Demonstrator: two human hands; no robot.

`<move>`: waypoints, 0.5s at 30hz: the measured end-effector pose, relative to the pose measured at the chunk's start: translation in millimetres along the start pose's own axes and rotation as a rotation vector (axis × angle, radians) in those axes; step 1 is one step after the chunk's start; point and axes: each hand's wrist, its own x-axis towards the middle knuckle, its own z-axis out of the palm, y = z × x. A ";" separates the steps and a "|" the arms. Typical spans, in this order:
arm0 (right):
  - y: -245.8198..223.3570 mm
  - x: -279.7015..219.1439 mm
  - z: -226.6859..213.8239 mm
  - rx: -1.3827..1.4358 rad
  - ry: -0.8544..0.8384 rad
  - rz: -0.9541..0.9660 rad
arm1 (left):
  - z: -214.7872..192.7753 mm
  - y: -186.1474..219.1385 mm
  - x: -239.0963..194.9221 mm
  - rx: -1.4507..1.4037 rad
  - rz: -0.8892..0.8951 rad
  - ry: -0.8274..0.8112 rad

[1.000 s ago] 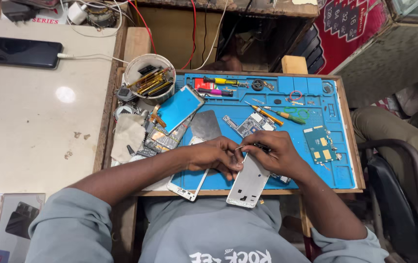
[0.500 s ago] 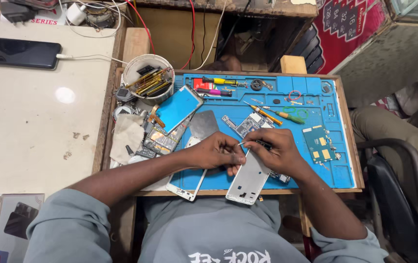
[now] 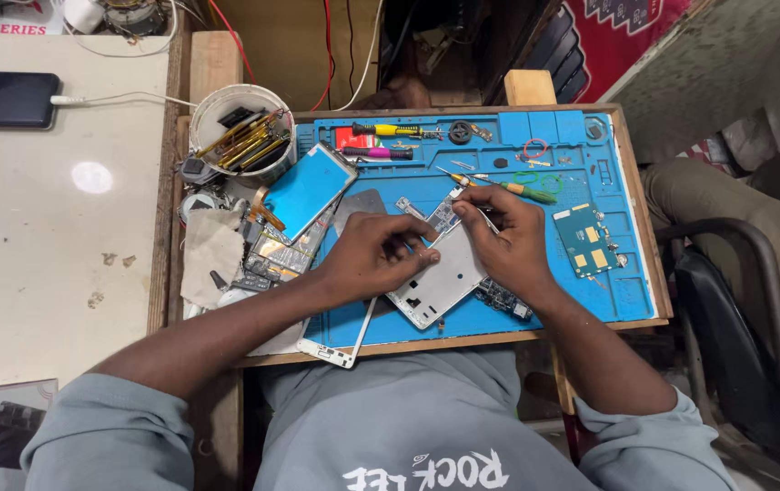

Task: The person removes a small component from a white smartphone frame and places it on the workbench. They then reposition the frame and continue to manipulate small internal parts with their fingers.

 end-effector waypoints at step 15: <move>-10.2 -1.4 3.0 -0.064 -0.032 0.014 | 17.0 -6.3 -1.7 0.015 0.025 0.130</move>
